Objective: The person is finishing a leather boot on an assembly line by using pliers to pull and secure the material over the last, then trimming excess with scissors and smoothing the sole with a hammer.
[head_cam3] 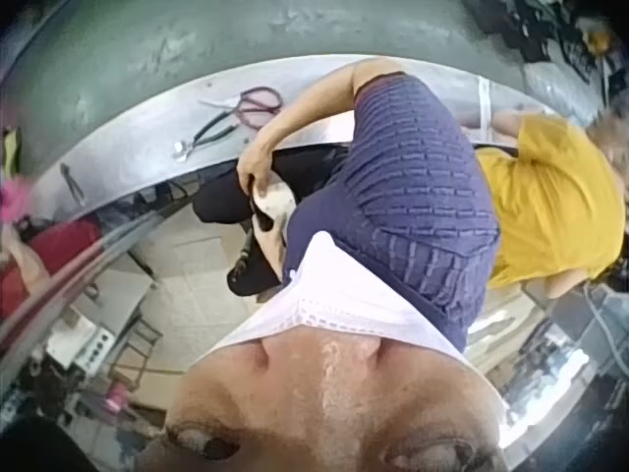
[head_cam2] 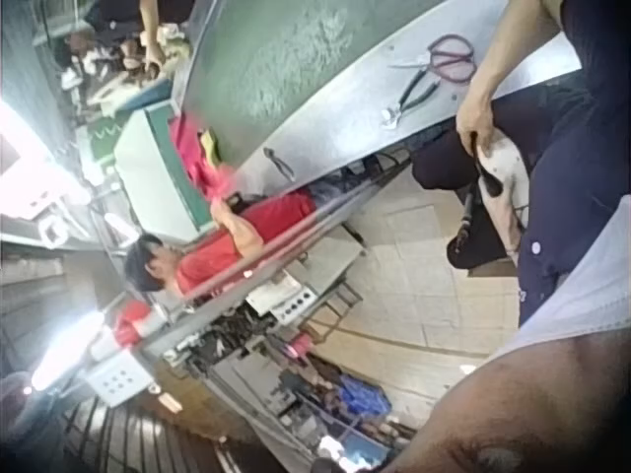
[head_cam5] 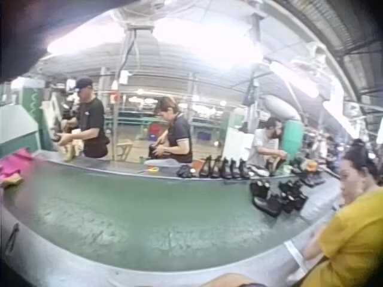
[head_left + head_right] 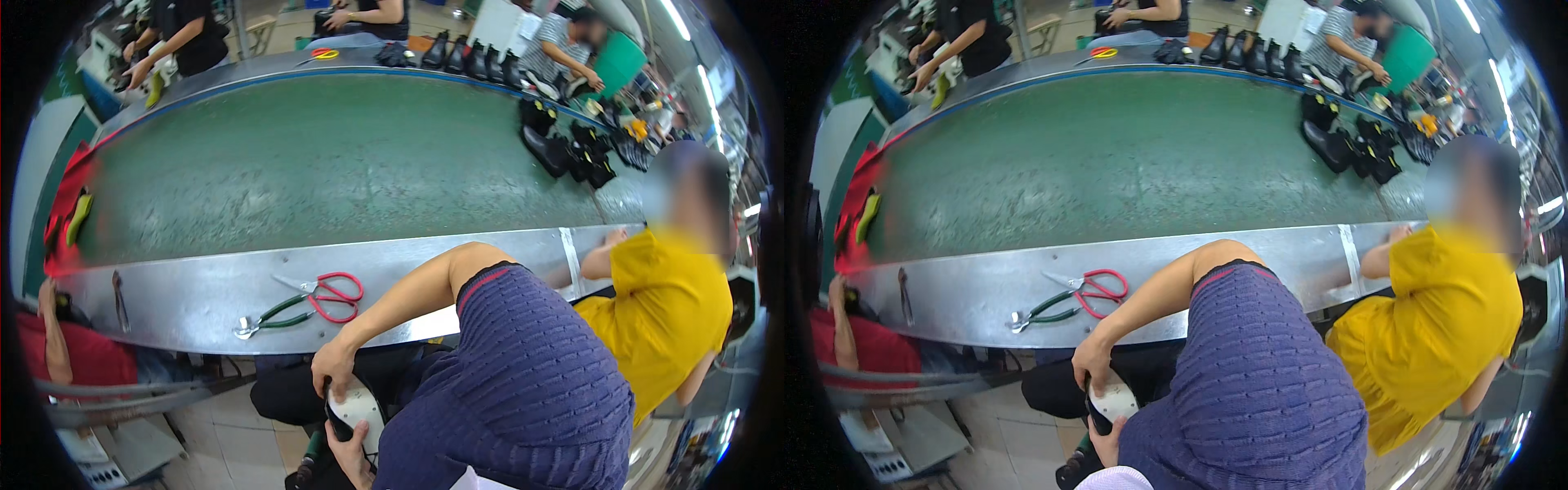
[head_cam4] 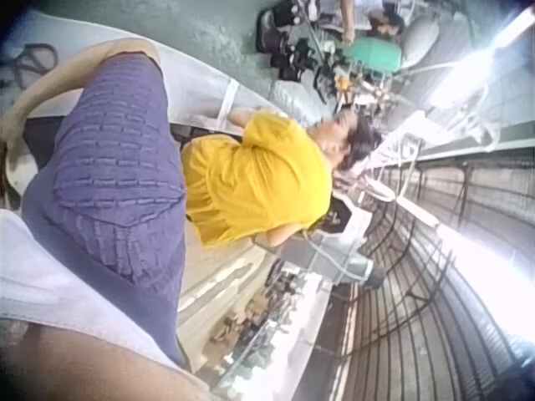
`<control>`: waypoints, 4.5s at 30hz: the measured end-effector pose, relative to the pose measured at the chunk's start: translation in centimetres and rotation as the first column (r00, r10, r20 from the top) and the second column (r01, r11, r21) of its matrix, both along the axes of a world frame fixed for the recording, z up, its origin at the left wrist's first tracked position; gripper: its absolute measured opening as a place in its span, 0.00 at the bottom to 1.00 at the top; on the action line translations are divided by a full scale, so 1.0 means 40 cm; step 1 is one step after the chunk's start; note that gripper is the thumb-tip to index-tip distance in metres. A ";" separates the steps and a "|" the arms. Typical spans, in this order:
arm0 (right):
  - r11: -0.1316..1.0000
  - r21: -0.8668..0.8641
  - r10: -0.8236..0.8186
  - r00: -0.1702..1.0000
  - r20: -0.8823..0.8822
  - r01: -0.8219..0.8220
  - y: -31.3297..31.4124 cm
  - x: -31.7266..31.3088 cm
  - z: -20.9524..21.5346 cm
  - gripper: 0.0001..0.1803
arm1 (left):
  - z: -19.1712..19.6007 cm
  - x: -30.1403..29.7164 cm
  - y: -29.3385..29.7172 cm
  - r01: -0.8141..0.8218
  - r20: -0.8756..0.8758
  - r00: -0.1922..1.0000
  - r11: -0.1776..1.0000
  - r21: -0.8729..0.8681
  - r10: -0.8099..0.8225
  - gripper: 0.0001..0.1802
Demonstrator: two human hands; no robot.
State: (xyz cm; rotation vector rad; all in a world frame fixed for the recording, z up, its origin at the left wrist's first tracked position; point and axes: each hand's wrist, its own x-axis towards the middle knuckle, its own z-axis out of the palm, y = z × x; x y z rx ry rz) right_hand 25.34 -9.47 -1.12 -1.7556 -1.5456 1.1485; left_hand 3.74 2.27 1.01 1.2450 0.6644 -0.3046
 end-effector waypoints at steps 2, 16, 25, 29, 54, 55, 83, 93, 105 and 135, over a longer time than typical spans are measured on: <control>0.991 0.116 -0.067 0.997 -0.036 0.071 0.012 -0.017 0.001 0.16 | -0.084 -0.032 0.050 0.126 0.072 0.985 0.943 0.309 -0.156 0.30; 0.942 0.335 -0.144 0.858 0.494 -0.035 0.116 -0.046 0.086 0.16 | -0.041 0.062 0.060 -0.084 0.093 0.992 0.996 -0.001 0.084 0.32; 0.951 -0.023 -0.305 0.918 -0.253 0.309 0.064 0.092 0.087 0.23 | 0.011 0.147 0.017 -0.176 0.115 0.976 0.980 -0.094 0.186 0.29; 0.938 0.137 -0.314 0.948 -0.050 0.318 0.048 0.075 0.101 0.22 | 0.007 0.099 0.048 -0.252 0.119 0.957 0.960 -0.118 0.266 0.26; 0.965 0.243 -0.182 0.921 0.343 0.101 0.097 0.045 0.084 0.10 | -0.037 0.125 0.018 -0.357 0.124 0.927 0.934 -0.002 0.355 0.25; 0.963 0.249 -0.181 0.936 0.302 0.105 0.097 0.054 0.086 0.10 | -0.041 0.123 0.018 -0.361 0.127 0.925 0.933 0.000 0.358 0.25; 0.793 0.419 -0.602 0.673 0.430 0.441 0.122 0.137 0.037 0.22 | -0.044 0.106 0.019 -0.436 0.159 0.887 0.900 -0.022 0.433 0.25; 0.716 0.019 -0.688 0.701 0.187 0.698 0.112 0.209 -0.019 0.24 | -0.042 0.118 0.041 -0.413 0.121 0.906 0.910 0.041 0.405 0.25; 0.521 0.432 -0.284 0.627 -0.725 0.736 0.165 -0.030 0.155 0.06 | -0.065 0.140 0.021 -0.333 0.084 0.942 0.861 0.384 0.326 0.26; 0.467 0.768 -0.607 0.791 -0.083 0.439 0.287 -0.084 0.056 0.13 | -0.055 0.159 -0.007 -0.360 0.136 0.924 0.692 0.626 0.358 0.23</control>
